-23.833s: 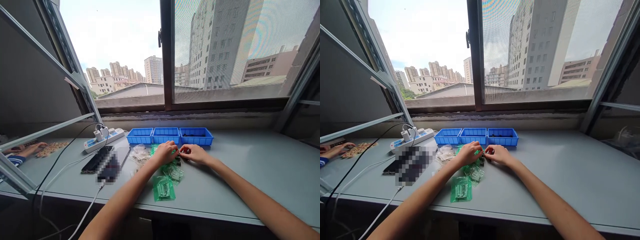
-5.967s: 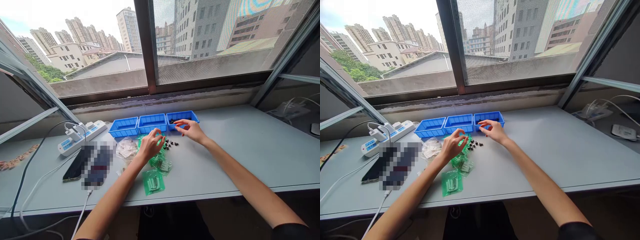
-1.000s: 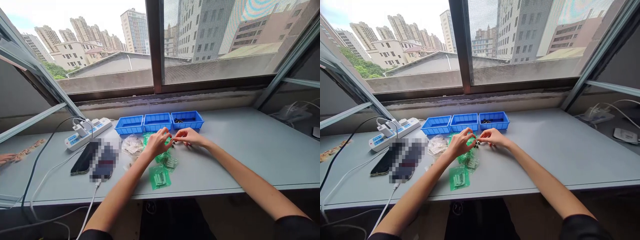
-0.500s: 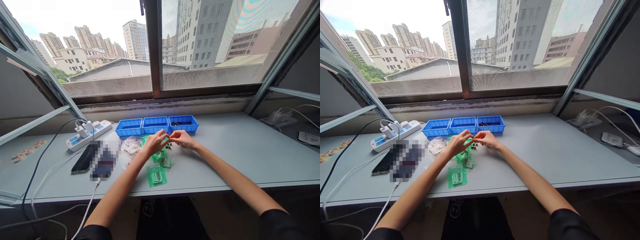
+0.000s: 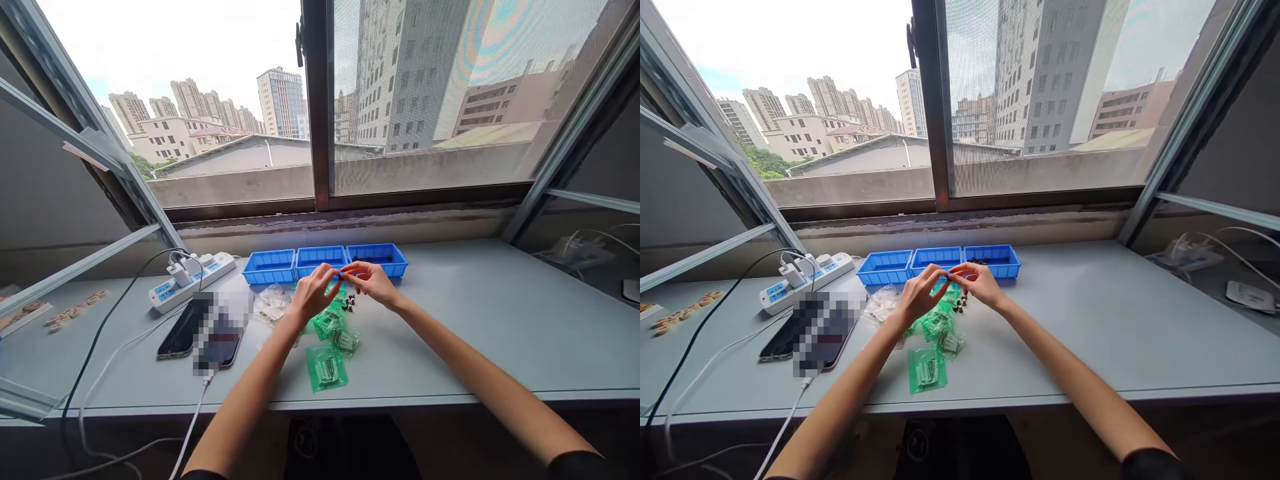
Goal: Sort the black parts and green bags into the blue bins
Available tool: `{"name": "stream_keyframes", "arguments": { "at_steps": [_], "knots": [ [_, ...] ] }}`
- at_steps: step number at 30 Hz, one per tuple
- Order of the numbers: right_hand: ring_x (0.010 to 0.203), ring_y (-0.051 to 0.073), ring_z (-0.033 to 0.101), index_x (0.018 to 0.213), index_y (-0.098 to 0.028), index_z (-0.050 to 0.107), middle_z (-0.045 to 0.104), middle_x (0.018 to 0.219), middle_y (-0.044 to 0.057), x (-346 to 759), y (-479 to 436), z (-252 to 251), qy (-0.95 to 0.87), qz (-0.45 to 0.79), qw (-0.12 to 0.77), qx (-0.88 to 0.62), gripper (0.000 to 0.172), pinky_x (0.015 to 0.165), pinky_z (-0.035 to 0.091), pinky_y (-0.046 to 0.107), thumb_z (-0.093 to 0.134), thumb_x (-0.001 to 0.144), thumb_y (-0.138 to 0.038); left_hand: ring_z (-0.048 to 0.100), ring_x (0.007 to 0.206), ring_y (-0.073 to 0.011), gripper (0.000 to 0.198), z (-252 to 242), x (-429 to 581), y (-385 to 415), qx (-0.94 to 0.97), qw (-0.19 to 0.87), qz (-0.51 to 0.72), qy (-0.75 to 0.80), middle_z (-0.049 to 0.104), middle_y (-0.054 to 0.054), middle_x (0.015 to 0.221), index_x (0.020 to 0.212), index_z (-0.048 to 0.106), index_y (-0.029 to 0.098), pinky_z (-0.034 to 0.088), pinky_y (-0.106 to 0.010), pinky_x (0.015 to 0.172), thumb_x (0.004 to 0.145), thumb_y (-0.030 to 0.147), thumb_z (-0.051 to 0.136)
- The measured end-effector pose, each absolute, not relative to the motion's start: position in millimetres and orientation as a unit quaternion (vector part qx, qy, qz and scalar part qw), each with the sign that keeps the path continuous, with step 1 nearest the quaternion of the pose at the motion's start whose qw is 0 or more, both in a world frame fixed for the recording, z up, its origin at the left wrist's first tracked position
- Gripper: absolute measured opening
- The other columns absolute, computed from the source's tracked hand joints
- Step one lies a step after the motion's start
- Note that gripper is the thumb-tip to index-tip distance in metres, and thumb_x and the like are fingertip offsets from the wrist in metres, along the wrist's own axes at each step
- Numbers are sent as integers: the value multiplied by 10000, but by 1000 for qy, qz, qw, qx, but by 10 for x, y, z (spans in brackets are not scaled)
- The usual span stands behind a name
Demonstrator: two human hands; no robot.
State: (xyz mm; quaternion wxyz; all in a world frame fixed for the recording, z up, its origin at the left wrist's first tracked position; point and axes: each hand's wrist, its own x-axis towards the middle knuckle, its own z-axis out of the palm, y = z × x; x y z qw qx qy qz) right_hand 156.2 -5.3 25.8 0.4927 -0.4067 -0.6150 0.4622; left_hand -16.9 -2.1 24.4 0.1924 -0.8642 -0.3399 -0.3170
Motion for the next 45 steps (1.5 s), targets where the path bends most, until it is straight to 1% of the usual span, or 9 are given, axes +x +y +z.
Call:
{"name": "stream_keyframes", "arguments": {
  "at_steps": [5,9,15,19,23,29,33,39,45],
  "knots": [
    [433,63,456,861,-176,639,665,764,35,1570,-96,221,-570,498,505,-416,541,392,316,217,746,504,-569,598,703,-106,182,295,-172,-33,-875,198,-305,-319,591,-25,920,952,507,187,399,-171,463,932,311,376],
    [451,56,453,861,-177,642,664,770,32,1629,-164,264,-571,496,494,-428,511,403,322,208,762,512,-530,590,704,-101,175,363,-124,-101,-882,184,-275,-335,588,-25,937,972,504,195,390,-169,465,930,296,368],
    [445,76,463,823,-178,648,644,737,38,1620,-260,287,-623,415,496,-440,467,403,356,228,656,629,-603,582,696,-107,176,332,-57,-131,-893,168,-248,-337,587,-32,931,899,510,181,416,-189,489,921,288,372],
    [451,92,485,831,-187,660,640,748,47,1614,-285,245,-646,348,491,-469,444,416,390,247,645,657,-595,589,732,-124,186,244,-24,-114,-897,162,-220,-347,591,-35,912,887,517,173,415,-196,483,920,308,395],
    [454,100,488,871,-187,657,633,718,37,1667,-258,226,-633,391,468,-477,467,427,410,261,677,626,-583,581,750,-130,209,232,20,-163,-893,142,-221,-365,584,-43,929,872,534,168,409,-196,472,913,332,410],
    [440,77,435,835,-182,641,627,680,34,1741,-196,214,-605,459,422,-495,516,407,342,241,702,564,-616,556,798,-137,203,255,68,-220,-886,85,-259,-376,550,-53,938,827,557,173,429,-203,486,885,334,448],
    [465,85,439,809,-187,641,599,645,19,1831,-158,195,-597,473,398,-512,513,426,336,243,738,519,-599,550,839,-146,215,214,69,-200,-883,60,-259,-387,545,-60,981,853,560,175,429,-208,492,894,350,442],
    [499,109,456,786,-186,648,562,582,9,1919,-159,227,-617,474,352,-521,475,453,332,254,726,544,-588,546,869,-145,215,196,65,-205,-878,28,-270,-395,536,-52,998,922,566,196,431,-201,503,910,355,422],
    [519,106,463,764,-179,635,592,648,20,1871,-135,213,-613,482,351,-518,484,458,326,249,737,510,-578,549,889,-148,185,213,33,-184,-886,27,-243,-394,530,-48,1022,951,563,200,441,-193,514,887,355,484]
  ]
}}
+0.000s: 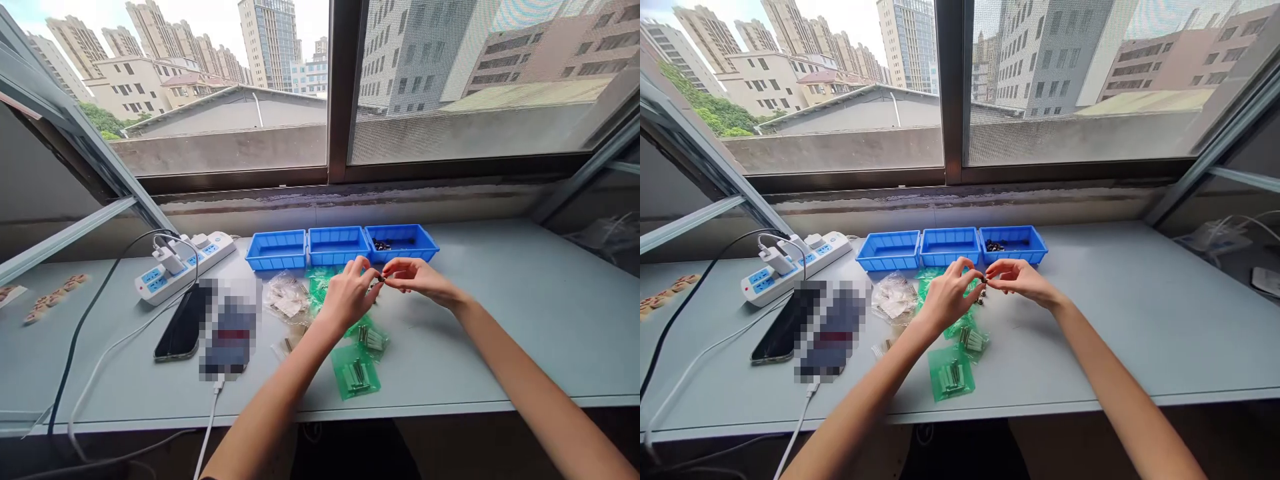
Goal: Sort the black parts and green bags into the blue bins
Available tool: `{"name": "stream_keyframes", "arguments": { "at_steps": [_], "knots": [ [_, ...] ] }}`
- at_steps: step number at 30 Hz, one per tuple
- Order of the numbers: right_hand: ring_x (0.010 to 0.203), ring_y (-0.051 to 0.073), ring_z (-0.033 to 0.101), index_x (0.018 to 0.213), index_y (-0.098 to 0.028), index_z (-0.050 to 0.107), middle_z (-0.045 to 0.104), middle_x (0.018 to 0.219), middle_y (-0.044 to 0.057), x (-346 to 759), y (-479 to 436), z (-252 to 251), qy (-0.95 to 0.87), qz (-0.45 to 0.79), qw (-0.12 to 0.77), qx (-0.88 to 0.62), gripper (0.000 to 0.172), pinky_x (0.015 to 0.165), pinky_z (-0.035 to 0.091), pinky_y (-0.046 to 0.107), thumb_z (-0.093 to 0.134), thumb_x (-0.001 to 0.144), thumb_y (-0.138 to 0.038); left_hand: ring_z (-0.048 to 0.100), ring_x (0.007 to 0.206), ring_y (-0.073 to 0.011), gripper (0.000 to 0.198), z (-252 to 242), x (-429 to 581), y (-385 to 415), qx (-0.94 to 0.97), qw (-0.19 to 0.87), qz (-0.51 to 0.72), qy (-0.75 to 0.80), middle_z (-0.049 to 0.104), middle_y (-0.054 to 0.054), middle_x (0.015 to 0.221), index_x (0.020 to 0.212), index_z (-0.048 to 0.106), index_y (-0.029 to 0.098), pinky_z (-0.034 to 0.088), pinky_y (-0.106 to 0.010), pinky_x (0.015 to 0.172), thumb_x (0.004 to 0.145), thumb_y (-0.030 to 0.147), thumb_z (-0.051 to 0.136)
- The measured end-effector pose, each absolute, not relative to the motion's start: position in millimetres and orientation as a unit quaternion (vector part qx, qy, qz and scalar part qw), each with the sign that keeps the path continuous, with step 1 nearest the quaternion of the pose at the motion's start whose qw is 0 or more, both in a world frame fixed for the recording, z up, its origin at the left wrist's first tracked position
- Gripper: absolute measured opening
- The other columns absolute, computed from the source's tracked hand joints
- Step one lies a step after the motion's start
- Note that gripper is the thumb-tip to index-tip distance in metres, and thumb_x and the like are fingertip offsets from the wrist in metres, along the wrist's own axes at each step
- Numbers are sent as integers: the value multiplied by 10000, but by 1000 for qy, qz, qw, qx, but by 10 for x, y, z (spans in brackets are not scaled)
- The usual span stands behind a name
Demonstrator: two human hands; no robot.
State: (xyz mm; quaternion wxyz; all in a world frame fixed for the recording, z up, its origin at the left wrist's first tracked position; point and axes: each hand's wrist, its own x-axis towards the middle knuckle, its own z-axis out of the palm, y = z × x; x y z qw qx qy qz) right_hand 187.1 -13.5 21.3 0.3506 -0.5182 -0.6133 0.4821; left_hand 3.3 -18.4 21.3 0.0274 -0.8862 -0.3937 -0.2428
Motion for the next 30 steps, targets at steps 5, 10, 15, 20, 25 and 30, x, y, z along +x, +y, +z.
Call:
{"name": "stream_keyframes", "arguments": {
  "at_steps": [5,10,15,20,25,30],
  "knots": [
    [510,100,467,779,-176,648,590,629,8,1863,-131,231,-618,480,364,-505,440,461,337,244,739,537,-532,569,856,-135,170,180,24,-111,-891,49,-248,-378,545,-39,986,994,548,208,429,-180,499,896,328,476],
    [501,94,477,777,-178,656,618,676,19,1826,-158,270,-620,456,408,-491,410,458,364,245,716,578,-531,575,741,-103,183,160,-2,-42,-890,81,-271,-358,558,-34,963,981,552,211,422,-173,493,909,340,444],
    [484,95,491,777,-180,662,646,728,36,1725,-177,214,-630,424,437,-482,376,443,396,246,694,604,-512,571,672,-90,164,115,-51,4,-894,94,-260,-352,562,-33,956,933,572,203,415,-173,471,889,326,471],
    [464,89,493,783,-178,659,673,803,54,1649,-234,247,-623,400,476,-475,333,437,419,247,690,608,-459,583,663,-84,218,60,-76,13,-900,104,-227,-358,574,-32,959,887,597,196,419,-170,476,913,308,412],
    [468,95,509,815,-194,659,679,866,59,1646,-283,321,-613,400,500,-462,292,440,430,251,632,654,-436,611,719,-110,284,83,-98,5,-892,110,-254,-359,588,-33,960,971,572,205,478,-195,554,899,440,430],
    [448,95,492,803,-194,661,675,825,55,1583,-335,321,-614,401,489,-473,238,433,406,249,605,664,-378,616,765,-112,265,135,-136,-6,-892,137,-275,-330,591,-40,932,1005,532,188,487,-183,597,928,389,379]
  ]
}}
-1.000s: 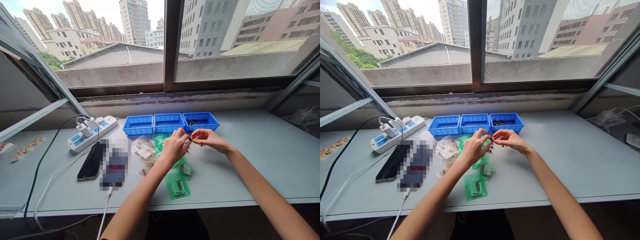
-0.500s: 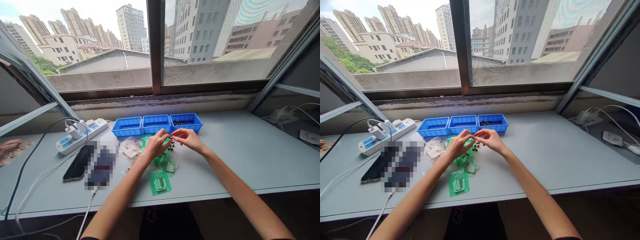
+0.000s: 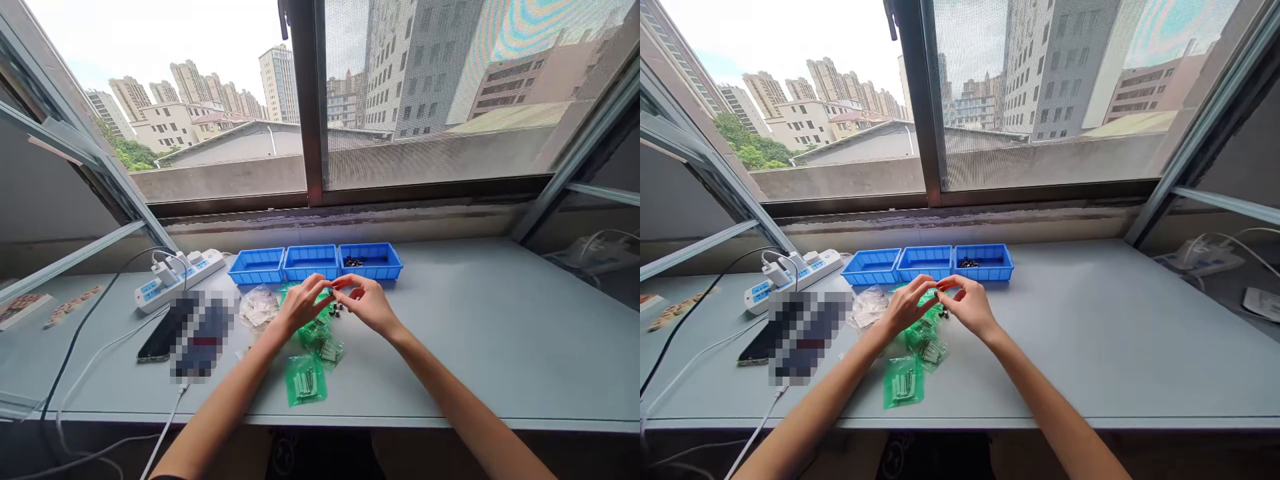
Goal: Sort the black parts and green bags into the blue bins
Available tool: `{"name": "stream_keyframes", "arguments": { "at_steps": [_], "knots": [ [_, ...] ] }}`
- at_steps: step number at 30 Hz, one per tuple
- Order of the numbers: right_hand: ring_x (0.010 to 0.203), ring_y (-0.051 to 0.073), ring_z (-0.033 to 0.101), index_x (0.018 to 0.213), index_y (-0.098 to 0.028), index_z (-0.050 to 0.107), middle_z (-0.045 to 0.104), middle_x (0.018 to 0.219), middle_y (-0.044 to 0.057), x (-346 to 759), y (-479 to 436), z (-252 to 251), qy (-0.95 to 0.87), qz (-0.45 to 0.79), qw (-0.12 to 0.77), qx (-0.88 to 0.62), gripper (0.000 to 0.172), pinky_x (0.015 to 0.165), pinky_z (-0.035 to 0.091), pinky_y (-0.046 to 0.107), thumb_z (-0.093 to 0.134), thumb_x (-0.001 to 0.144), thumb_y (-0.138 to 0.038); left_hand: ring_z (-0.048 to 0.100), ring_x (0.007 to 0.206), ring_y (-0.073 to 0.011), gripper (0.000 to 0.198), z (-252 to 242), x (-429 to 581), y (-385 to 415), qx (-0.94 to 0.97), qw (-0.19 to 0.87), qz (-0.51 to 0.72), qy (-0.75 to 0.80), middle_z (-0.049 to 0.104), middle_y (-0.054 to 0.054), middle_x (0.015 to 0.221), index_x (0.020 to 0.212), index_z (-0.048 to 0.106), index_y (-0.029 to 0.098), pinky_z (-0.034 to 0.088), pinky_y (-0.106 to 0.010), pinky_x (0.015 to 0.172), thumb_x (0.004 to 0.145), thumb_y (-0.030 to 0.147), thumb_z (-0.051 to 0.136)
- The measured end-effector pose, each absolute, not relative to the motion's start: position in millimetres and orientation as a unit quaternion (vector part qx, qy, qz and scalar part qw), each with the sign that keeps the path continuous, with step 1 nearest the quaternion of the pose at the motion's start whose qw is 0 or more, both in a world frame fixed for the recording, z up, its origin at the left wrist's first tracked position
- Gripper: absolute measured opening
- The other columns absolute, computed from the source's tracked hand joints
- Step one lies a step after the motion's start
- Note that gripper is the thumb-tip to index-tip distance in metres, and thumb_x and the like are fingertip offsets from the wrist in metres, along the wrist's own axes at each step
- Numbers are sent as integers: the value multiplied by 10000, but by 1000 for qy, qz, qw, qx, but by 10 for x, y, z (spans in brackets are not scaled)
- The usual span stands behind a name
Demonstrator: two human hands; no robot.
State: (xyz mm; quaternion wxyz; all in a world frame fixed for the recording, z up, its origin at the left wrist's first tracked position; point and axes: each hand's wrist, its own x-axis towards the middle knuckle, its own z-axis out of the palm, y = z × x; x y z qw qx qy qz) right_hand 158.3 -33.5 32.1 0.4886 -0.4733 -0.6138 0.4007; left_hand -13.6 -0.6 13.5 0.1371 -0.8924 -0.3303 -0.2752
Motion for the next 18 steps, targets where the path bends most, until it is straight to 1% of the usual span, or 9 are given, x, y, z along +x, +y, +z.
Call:
{"name": "stream_keyframes", "arguments": {
  "at_steps": [3,6,8,11,14,16,18],
  "knots": [
    [447,95,486,795,-199,669,673,811,45,1543,-365,311,-623,379,489,-479,219,437,393,248,587,678,-365,611,769,-107,238,105,-154,13,-893,152,-271,-325,585,-41,930,988,533,190,492,-186,615,941,335,350],
    [463,88,485,788,-201,676,675,816,30,1526,-372,294,-630,349,500,-482,201,476,405,249,597,667,-340,601,712,-95,233,49,-155,39,-891,155,-269,-330,578,-39,930,990,532,191,486,-182,574,942,315,340],
    [462,83,481,776,-192,677,674,808,29,1518,-356,273,-621,359,505,-480,208,478,400,246,614,647,-343,596,684,-95,237,29,-140,41,-892,165,-261,-331,579,-41,932,952,538,188,474,-181,538,941,318,341],
    [432,70,452,802,-172,679,668,794,40,1509,-303,233,-567,443,513,-468,304,422,359,233,639,617,-410,605,720,-112,249,47,-99,9,-883,170,-268,-346,592,-42,924,944,536,184,469,-187,534,943,336,338],
    [411,46,404,880,-172,682,659,803,37,1524,-231,200,-502,513,533,-448,423,393,320,217,654,591,-480,613,779,-120,253,84,-60,-35,-867,156,-293,-373,606,-37,937,1031,524,186,459,-179,532,946,337,340],
    [406,32,378,885,-176,683,651,804,29,1558,-176,183,-473,524,554,-443,462,389,306,211,674,563,-507,612,787,-111,244,90,-47,-45,-862,145,-295,-385,608,-32,960,1048,540,195,442,-167,523,944,318,356],
    [402,23,360,842,-169,680,641,792,23,1612,-116,164,-445,512,579,-452,485,383,295,207,696,522,-534,602,743,-93,225,77,-47,-37,-862,136,-293,-391,605,-27,978,1002,587,213,417,-158,508,937,285,385]
  ]
}}
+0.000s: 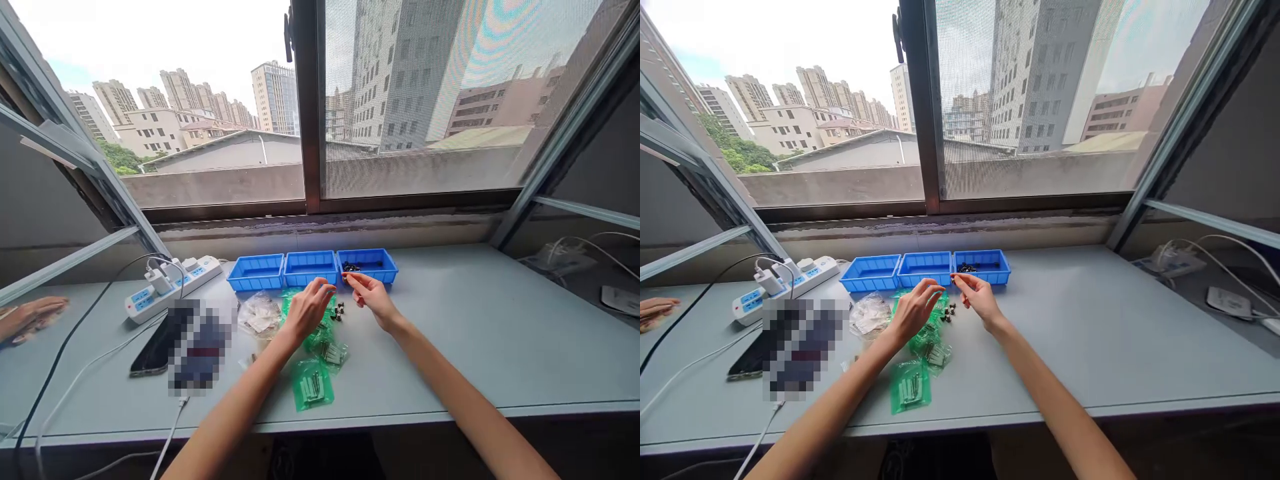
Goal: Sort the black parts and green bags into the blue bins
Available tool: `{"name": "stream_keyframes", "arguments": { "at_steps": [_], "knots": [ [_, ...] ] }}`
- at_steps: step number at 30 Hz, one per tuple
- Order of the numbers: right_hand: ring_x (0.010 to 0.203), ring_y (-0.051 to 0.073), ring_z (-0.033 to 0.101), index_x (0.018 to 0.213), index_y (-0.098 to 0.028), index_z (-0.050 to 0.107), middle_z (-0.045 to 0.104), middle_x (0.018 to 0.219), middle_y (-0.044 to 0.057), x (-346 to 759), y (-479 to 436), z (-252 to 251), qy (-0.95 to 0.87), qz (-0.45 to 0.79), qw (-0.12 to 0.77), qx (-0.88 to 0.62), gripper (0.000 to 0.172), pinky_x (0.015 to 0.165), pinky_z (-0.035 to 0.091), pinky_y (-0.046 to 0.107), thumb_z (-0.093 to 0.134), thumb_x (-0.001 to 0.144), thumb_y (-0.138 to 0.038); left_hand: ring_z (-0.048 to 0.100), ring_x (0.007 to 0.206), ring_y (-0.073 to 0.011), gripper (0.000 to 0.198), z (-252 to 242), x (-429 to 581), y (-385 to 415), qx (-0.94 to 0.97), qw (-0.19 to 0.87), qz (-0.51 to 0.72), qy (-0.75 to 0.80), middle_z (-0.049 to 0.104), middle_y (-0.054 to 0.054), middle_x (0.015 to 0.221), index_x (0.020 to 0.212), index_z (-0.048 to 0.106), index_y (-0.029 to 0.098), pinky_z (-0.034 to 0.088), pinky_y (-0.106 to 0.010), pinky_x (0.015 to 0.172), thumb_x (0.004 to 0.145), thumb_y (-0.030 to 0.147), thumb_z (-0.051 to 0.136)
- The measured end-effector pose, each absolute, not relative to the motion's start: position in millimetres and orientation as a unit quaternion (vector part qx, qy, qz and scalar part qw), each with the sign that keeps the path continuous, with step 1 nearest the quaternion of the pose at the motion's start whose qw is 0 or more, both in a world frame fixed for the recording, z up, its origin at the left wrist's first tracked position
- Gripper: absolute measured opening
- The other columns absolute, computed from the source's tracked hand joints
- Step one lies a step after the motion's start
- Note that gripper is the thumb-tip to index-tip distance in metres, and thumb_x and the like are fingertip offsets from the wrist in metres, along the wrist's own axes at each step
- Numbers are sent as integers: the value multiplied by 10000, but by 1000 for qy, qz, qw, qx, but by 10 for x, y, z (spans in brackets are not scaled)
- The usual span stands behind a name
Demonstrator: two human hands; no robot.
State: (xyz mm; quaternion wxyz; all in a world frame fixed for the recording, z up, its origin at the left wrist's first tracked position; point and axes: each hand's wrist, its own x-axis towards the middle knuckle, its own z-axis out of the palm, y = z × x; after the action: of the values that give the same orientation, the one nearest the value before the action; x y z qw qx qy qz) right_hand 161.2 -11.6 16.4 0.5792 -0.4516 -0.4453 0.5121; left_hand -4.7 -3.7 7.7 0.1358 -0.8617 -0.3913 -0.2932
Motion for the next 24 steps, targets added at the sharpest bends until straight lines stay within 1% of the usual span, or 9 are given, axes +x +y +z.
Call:
{"name": "stream_keyframes", "arguments": {
  "at_steps": [5,8,11,14,16,18,20,22,24],
  "knots": [
    [400,32,382,793,-153,655,619,729,14,1798,27,91,-395,442,629,-503,558,367,308,202,695,460,-600,544,635,-65,168,37,-58,-4,-863,122,-324,-368,590,-23,996,863,676,250,370,-161,476,883,262,510],
    [405,51,428,794,-151,649,630,730,27,1900,61,64,-419,352,631,-550,529,375,353,211,656,526,-608,537,646,-74,161,42,-40,-21,-864,129,-333,-355,587,-28,977,767,676,218,360,-165,469,855,275,555],
    [427,74,490,845,-159,659,662,827,55,1949,53,73,-471,261,612,-579,461,392,399,223,605,633,-564,536,650,-83,204,50,-9,-49,-867,136,-324,-352,586,-31,962,710,651,190,345,-170,456,847,314,564],
    [486,102,563,994,-185,650,662,1011,67,1947,18,102,-530,243,581,-568,413,415,437,237,580,702,-470,536,649,-85,293,48,13,-62,-870,136,-314,-354,585,-35,956,684,627,177,345,-178,462,871,373,515],
    [529,106,591,1028,-215,646,648,1087,50,1933,-22,120,-584,234,542,-556,347,485,467,249,573,734,-384,536,648,-84,335,45,18,-60,-867,137,-307,-367,583,-38,949,686,614,171,341,-183,468,899,377,457],
    [546,100,592,960,-243,672,660,1060,19,1914,-74,129,-653,213,470,-555,239,567,470,259,574,756,-318,540,659,-86,331,43,19,-54,-863,140,-296,-384,583,-37,942,715,611,172,339,-189,477,916,349,418],
    [553,97,580,879,-262,692,671,1005,-5,1890,-130,128,-722,192,372,-552,157,595,450,258,587,766,-293,544,677,-94,295,40,20,-49,-863,145,-283,-392,586,-31,914,741,610,174,362,-201,515,915,319,420],
    [571,101,576,859,-277,699,669,981,-18,1864,-175,118,-772,189,285,-536,134,588,425,249,597,774,-297,541,684,-105,259,31,27,-50,-868,150,-267,-390,587,-24,866,740,605,174,387,-224,572,904,293,443],
    [593,104,576,902,-287,695,662,982,-19,1842,-200,102,-799,195,238,-517,159,598,413,245,586,786,-285,537,691,-117,242,18,40,-59,-876,147,-244,-389,585,-18,823,731,598,175,396,-249,614,897,282,460]
  ]
}}
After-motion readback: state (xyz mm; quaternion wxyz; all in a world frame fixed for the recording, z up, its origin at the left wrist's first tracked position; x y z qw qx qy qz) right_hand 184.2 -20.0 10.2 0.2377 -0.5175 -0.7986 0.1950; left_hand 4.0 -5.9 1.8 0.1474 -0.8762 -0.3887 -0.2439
